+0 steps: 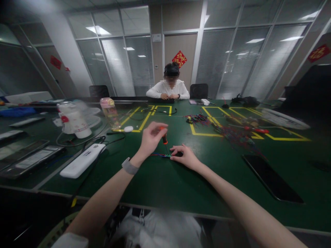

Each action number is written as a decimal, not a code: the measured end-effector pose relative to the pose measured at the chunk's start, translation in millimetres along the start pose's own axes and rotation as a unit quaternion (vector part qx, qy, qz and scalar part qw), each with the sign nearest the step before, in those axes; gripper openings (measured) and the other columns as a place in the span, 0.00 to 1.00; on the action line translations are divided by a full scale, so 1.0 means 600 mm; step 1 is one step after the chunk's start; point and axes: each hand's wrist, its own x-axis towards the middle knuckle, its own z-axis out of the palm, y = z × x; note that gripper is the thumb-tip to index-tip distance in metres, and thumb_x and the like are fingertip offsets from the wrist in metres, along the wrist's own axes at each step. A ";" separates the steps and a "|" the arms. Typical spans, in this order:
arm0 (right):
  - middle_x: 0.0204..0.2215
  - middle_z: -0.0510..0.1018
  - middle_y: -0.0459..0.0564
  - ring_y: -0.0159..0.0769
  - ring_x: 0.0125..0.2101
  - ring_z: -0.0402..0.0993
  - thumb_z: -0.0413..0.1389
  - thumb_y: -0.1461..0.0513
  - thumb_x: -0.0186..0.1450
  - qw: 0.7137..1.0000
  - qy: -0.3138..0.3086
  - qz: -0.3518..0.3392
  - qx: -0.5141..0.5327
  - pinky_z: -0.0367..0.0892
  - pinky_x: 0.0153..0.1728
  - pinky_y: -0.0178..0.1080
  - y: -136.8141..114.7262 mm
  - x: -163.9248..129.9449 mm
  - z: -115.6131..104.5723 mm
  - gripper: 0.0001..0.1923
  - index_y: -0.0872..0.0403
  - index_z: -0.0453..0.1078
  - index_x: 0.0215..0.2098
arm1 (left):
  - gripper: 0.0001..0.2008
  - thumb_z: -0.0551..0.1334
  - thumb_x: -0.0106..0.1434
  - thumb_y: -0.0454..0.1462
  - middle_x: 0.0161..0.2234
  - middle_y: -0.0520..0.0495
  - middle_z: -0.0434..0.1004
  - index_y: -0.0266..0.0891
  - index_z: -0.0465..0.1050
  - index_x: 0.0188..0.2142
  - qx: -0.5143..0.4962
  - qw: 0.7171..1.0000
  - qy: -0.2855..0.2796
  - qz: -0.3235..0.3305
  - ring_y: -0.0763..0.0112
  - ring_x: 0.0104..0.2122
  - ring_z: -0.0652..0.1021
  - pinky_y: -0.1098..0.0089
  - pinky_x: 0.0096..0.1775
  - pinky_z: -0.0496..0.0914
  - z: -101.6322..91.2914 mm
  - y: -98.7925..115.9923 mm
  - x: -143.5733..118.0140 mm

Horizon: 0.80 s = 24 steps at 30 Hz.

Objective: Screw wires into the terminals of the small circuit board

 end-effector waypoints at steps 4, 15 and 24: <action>0.44 0.80 0.54 0.49 0.51 0.72 0.64 0.56 0.54 1.000 0.000 -0.001 -0.003 0.42 0.61 0.61 -0.002 -0.001 -0.001 0.08 0.52 0.74 0.27 | 0.05 0.65 0.60 0.38 0.34 0.48 0.69 0.40 0.77 0.36 0.077 0.996 0.039 0.028 0.72 0.34 0.73 0.74 0.34 0.72 -0.004 0.001 -0.002; 0.43 0.81 0.52 0.49 0.48 0.74 0.63 0.58 0.57 0.998 0.015 -0.029 -0.053 0.47 0.60 0.61 0.002 -0.001 0.009 0.07 0.49 0.79 0.33 | 0.15 0.56 0.67 0.36 0.45 0.44 0.73 0.43 0.71 0.52 -0.035 0.993 -0.115 0.022 0.72 0.38 0.77 0.72 0.39 0.74 0.011 0.008 -0.013; 0.42 0.81 0.53 0.50 0.48 0.74 0.63 0.59 0.56 0.998 0.023 -0.010 -0.053 0.51 0.60 0.61 0.000 -0.001 0.011 0.07 0.49 0.80 0.33 | 0.15 0.52 0.69 0.38 0.38 0.46 0.73 0.43 0.73 0.50 0.044 0.995 -0.075 0.052 0.71 0.37 0.75 0.71 0.39 0.72 0.002 0.012 -0.013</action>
